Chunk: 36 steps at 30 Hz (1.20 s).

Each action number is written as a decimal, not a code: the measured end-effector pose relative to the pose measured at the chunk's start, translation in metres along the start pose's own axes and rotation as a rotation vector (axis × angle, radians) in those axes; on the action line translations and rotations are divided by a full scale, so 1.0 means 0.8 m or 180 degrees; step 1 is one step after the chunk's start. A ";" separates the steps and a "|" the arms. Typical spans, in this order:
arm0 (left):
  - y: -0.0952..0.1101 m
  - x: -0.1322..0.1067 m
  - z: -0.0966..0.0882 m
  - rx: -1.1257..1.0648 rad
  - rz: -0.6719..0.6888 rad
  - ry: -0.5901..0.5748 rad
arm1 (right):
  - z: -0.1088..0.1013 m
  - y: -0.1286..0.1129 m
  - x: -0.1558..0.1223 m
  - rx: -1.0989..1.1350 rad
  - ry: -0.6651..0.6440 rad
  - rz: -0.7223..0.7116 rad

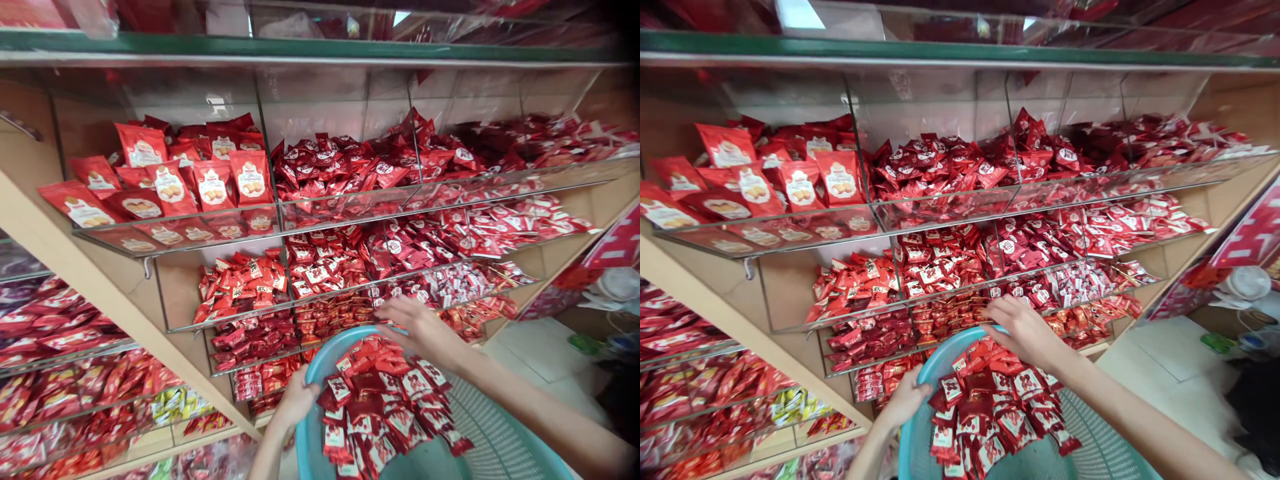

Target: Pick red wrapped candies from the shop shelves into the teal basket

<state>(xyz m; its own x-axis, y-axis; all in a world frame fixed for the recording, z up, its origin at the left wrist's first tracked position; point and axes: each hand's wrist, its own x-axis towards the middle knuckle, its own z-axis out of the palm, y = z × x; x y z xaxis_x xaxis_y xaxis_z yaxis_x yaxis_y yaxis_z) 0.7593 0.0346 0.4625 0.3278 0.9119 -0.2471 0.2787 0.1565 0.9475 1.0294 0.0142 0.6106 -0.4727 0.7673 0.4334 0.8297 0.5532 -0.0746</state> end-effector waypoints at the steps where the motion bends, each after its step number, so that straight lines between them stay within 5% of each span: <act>1: -0.001 0.000 0.000 -0.0006 -0.0028 -0.0003 | -0.008 -0.002 0.025 0.0038 0.0124 -0.0069; 7: -0.005 0.001 0.000 -0.0103 -0.0013 -0.0021 | -0.002 0.009 0.149 0.0262 0.0086 -0.0401; 12: 0.005 -0.002 0.000 -0.0188 0.0007 -0.0032 | 0.026 0.025 0.187 0.0393 -0.0353 -0.0449; 29: 0.006 -0.007 0.003 -0.0008 -0.0093 0.0044 | 0.021 0.016 0.185 0.0055 -0.0501 -0.0338; 36: 0.005 -0.007 0.002 0.0072 -0.0069 0.0081 | -0.030 0.006 0.133 0.0274 -0.0124 -0.0249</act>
<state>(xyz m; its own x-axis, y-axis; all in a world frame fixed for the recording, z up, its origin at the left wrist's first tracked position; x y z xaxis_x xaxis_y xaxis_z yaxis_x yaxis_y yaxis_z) 0.7603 0.0298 0.4677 0.2985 0.9178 -0.2619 0.3059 0.1679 0.9371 0.9904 0.0910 0.6783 -0.5474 0.7319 0.4057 0.7621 0.6363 -0.1196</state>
